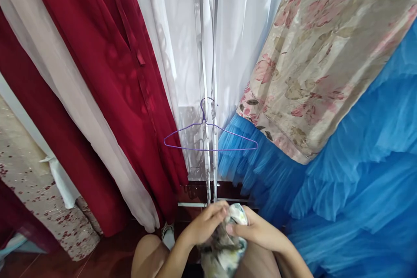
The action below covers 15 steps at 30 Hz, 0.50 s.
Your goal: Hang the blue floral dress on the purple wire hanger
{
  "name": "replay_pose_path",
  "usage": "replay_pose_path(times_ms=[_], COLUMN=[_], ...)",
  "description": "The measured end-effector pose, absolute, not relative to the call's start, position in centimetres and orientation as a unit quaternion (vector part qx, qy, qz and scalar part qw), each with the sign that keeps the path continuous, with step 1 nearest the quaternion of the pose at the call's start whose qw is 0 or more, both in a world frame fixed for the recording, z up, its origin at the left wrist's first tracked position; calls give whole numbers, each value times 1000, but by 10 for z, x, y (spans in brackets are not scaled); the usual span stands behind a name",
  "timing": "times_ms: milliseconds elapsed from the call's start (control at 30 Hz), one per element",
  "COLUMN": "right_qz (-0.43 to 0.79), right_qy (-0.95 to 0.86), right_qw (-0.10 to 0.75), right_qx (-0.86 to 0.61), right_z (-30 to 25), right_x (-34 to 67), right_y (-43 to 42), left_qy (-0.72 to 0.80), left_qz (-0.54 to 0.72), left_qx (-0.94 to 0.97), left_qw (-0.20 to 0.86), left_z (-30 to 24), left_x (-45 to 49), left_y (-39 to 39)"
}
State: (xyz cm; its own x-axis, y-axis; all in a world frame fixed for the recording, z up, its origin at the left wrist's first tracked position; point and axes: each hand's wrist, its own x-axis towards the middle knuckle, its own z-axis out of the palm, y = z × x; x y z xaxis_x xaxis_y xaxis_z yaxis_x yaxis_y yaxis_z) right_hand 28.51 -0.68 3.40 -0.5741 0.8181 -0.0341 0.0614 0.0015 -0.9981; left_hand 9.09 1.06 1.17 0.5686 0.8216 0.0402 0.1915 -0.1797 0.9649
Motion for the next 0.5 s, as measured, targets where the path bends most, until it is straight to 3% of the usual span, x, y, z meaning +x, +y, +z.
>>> replay_pose_path(times_ms=[100,167,367,500], right_qz=[604,559,368,378], right_qy=[-666,-682,-677,-657], right_qw=[269,282,417,479], right_qx=[-345,-378,-482,-442], right_z=[59,77,116,125], right_x=[314,335,396,388], right_y=[-3,8,98,168], left_qy=[329,304,441,455], left_qz=[158,129,224,316], left_qx=[717,726,748,736], left_qw=[594,603,443,388], left_z=[-10,-18,9,49], left_x=[79,72,46,26], left_y=[-6,-15,-6,18])
